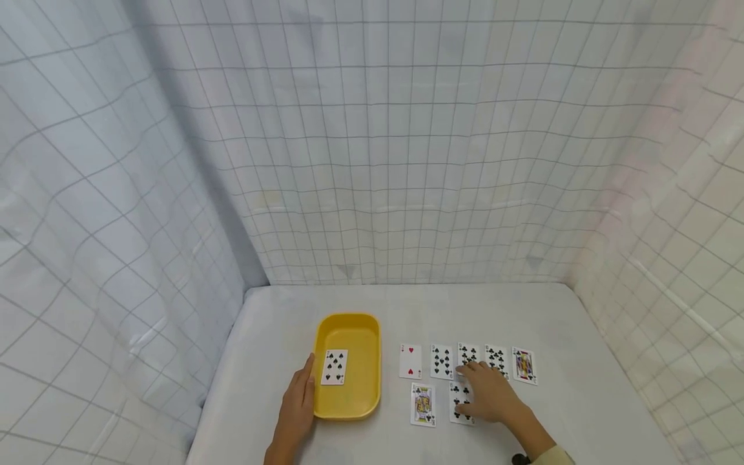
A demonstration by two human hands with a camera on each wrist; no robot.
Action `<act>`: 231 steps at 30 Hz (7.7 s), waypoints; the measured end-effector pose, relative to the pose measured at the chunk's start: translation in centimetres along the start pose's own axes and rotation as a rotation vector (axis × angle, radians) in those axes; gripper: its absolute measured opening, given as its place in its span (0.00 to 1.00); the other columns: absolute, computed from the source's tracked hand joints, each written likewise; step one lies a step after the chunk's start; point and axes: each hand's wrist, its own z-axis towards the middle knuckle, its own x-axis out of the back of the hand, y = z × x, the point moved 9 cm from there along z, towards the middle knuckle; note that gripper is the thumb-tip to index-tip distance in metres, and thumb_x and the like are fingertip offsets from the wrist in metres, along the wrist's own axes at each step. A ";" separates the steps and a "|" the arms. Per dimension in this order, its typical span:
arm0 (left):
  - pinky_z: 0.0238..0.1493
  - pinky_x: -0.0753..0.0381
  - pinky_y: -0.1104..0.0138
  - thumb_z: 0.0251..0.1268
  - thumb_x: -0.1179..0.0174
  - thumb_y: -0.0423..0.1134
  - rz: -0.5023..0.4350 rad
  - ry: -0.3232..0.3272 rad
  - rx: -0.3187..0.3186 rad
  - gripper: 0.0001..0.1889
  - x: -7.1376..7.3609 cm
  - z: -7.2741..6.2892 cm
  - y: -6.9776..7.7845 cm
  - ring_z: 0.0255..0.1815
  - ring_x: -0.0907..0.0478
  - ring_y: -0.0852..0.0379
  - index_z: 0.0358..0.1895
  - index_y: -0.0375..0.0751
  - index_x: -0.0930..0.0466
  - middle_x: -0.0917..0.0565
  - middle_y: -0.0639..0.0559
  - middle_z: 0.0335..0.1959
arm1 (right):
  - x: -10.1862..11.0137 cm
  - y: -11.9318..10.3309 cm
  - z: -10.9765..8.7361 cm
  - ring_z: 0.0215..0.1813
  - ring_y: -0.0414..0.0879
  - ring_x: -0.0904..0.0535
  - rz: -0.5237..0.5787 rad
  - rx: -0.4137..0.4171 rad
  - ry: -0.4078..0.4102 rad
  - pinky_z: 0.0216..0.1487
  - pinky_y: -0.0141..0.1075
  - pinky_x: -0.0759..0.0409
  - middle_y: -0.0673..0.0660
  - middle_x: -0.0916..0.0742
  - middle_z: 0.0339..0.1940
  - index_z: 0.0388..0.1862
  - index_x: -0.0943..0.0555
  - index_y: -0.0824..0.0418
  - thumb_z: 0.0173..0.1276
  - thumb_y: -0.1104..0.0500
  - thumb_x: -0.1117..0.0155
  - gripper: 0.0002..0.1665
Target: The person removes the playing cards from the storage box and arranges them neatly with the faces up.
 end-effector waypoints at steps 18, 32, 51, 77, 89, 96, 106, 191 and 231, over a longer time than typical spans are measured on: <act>0.73 0.29 0.43 0.87 0.61 0.47 -0.008 0.021 0.014 0.26 -0.4 -0.7 0.3 0.70 0.26 0.42 0.83 0.54 0.43 0.23 0.45 0.66 | 4.8 -11.6 9.8 0.68 0.57 0.24 0.082 0.227 0.150 0.68 0.55 0.23 0.58 0.18 0.66 0.70 0.24 0.58 0.63 0.35 0.27 0.44; 0.71 0.26 0.44 0.87 0.58 0.46 -0.026 0.016 -0.023 0.26 -1.4 -1.0 1.3 0.68 0.23 0.44 0.82 0.55 0.41 0.21 0.47 0.64 | -0.9 -17.5 14.3 0.71 0.55 0.26 0.093 0.254 -0.028 0.71 0.51 0.24 0.58 0.22 0.72 0.72 0.26 0.58 0.59 0.32 0.26 0.50; 0.71 0.25 0.46 0.87 0.59 0.46 -0.020 -0.009 -0.033 0.26 -2.1 -1.9 1.4 0.69 0.24 0.46 0.83 0.56 0.42 0.22 0.48 0.65 | -6.7 -21.5 14.5 0.70 0.54 0.26 -0.110 0.244 -0.161 0.75 0.47 0.27 0.56 0.22 0.70 0.72 0.27 0.58 0.45 0.18 0.28 0.65; 0.69 0.24 0.46 0.87 0.57 0.43 0.010 0.015 -0.035 0.26 -1.7 -2.0 1.9 0.66 0.22 0.46 0.82 0.55 0.41 0.21 0.47 0.63 | -4.1 -20.0 14.0 0.72 0.54 0.26 0.009 0.212 -0.069 0.77 0.52 0.30 0.55 0.20 0.69 0.70 0.25 0.54 0.53 0.26 0.25 0.53; 0.72 0.27 0.45 0.87 0.59 0.45 0.003 0.020 -0.020 0.26 -0.7 -1.9 1.4 0.67 0.23 0.45 0.82 0.53 0.42 0.22 0.44 0.64 | 3.3 -13.4 10.4 0.68 0.54 0.26 0.038 0.173 0.127 0.70 0.52 0.24 0.55 0.19 0.67 0.70 0.24 0.57 0.52 0.27 0.23 0.54; 0.70 0.26 0.43 0.87 0.58 0.44 0.013 0.044 -0.045 0.26 -0.1 -1.6 1.2 0.66 0.23 0.44 0.82 0.51 0.40 0.21 0.44 0.63 | 5.4 -6.4 6.8 0.68 0.56 0.25 -0.006 0.102 0.203 0.67 0.54 0.23 0.57 0.19 0.66 0.70 0.23 0.58 0.51 0.31 0.20 0.54; 0.70 0.26 0.43 0.87 0.60 0.44 0.028 0.038 -0.071 0.26 0.0 -1.3 0.7 0.66 0.23 0.42 0.83 0.52 0.42 0.22 0.42 0.64 | 5.1 3.3 -0.6 0.65 0.64 0.23 -0.035 -0.018 0.190 0.63 0.63 0.24 0.63 0.17 0.62 0.67 0.22 0.63 0.47 0.37 0.16 0.52; 0.72 0.26 0.48 0.87 0.60 0.48 -0.051 -0.030 -0.012 0.26 -3.7 -2.2 1.6 0.68 0.23 0.50 0.82 0.59 0.41 0.22 0.51 0.65 | -4.5 -16.5 13.5 0.73 0.54 0.27 0.083 0.205 -0.138 0.72 0.50 0.24 0.58 0.24 0.74 0.75 0.28 0.57 0.57 0.28 0.27 0.54; 0.69 0.24 0.47 0.87 0.58 0.42 -0.020 -0.027 -0.054 0.26 -3.6 -2.4 1.7 0.66 0.23 0.45 0.82 0.52 0.41 0.21 0.45 0.63 | -1.4 -16.5 12.0 0.71 0.53 0.27 0.014 0.156 -0.063 0.73 0.51 0.26 0.55 0.21 0.71 0.71 0.25 0.55 0.56 0.28 0.25 0.51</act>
